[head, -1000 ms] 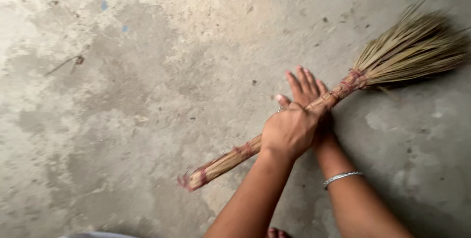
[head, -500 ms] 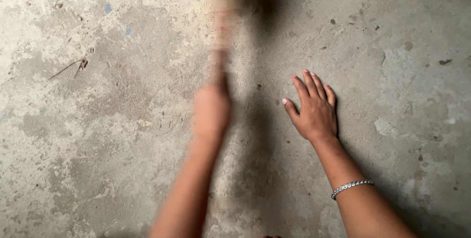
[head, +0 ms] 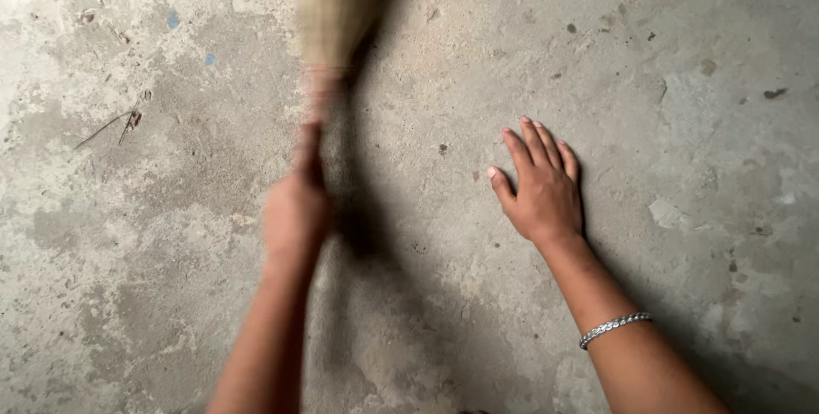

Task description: The person sweeps a concrete floor by hand using a small brush, gathering debris by moving the brush across different sections of the ground.

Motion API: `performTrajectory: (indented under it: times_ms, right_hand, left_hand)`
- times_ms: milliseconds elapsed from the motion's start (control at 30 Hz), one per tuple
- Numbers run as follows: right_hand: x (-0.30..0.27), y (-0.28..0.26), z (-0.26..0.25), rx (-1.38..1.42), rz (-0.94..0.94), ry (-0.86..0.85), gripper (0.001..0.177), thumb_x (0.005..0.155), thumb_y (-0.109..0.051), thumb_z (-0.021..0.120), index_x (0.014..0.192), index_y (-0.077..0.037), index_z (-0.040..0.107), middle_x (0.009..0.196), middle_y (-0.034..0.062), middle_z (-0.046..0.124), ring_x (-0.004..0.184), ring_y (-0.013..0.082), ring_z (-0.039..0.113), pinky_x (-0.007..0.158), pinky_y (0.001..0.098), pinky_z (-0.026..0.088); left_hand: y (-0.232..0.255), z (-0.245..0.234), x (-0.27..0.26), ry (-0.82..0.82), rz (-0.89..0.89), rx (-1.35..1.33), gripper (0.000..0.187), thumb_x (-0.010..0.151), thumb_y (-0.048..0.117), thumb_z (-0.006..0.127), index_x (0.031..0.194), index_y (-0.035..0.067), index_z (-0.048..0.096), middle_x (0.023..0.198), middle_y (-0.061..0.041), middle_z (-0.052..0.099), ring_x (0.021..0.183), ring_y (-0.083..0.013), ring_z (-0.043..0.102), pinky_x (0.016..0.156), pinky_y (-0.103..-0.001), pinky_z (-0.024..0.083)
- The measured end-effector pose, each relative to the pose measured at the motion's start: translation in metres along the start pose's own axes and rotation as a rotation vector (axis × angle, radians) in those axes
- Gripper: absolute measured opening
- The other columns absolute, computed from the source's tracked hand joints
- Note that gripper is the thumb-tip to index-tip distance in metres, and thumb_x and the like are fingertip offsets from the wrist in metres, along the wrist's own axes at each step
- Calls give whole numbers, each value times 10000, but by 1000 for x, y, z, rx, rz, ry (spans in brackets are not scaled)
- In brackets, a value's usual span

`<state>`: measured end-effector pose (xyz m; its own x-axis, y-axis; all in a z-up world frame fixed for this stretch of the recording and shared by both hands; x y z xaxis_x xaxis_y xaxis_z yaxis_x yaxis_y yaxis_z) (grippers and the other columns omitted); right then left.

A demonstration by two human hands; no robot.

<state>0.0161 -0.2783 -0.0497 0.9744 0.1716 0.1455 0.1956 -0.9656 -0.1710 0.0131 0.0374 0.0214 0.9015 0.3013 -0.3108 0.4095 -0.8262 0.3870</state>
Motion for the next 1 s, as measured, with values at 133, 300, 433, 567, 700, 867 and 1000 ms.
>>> performTrajectory:
  times_ms: [133,300,433,567,700,867,1000]
  right_hand:
    - [0,-1,1,-10,6,1,613,1003,-466,508,1518,-136,466,1629,114,361,1520,260,283,1229,499,173]
    - [2,12,3,40,-181,149,471,1022,-434,588,1410,-177,519,1631,143,374,1545,275,300,1269,448,240]
    - [-6,6,7,65,-42,100,574,948,-317,634,1441,-36,552,1561,193,455,1472,319,377,1170,527,288]
    - [2,8,-4,19,-112,109,522,974,-318,630,1409,-35,580,1526,199,512,1428,334,466,1116,501,414]
    - [-4,4,-15,308,82,145,396,958,-211,585,1316,-52,639,1495,188,572,1396,345,491,1110,494,398]
    - [21,6,-51,1807,695,338,275,957,-146,513,1185,-27,609,1139,166,677,1157,293,673,1108,425,524]
    - [49,-15,-93,2220,611,406,238,1007,-140,550,1201,-20,617,1016,109,652,1020,253,647,1034,433,545]
  left_hand:
    - [19,-21,-9,85,-183,-412,604,1074,166,323,1617,380,166,647,-49,582,454,-181,493,335,-317,424]
    - [136,67,-63,-225,601,-2,288,976,191,507,1185,94,679,1085,-241,718,917,-409,734,750,-535,589]
    - [200,94,-115,771,798,25,491,877,257,513,1279,-23,491,1280,-297,677,1153,-469,728,768,-534,592]
    - [150,98,-57,-290,628,101,457,1017,233,478,1463,136,515,1078,-207,738,892,-395,752,712,-523,623]
    - [47,18,-12,-109,150,83,598,1077,227,396,1658,360,352,885,-192,731,749,-353,719,653,-500,588]
    - [24,-28,-32,70,-4,-101,549,1126,287,321,1643,329,141,670,-96,655,474,-197,567,387,-368,475]
    - [93,40,-69,-74,404,-48,847,1000,49,443,1648,381,10,697,-66,638,494,-191,575,364,-358,520]
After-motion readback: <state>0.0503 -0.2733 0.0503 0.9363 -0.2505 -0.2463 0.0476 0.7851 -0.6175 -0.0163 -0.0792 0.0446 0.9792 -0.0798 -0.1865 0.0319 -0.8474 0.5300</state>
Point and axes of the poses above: each hand's wrist, its own x-axis towards the middle knuckle, its own z-axis out of the palm, y = z × x, the point moved 2 cm from there along x, towards the middle knuckle
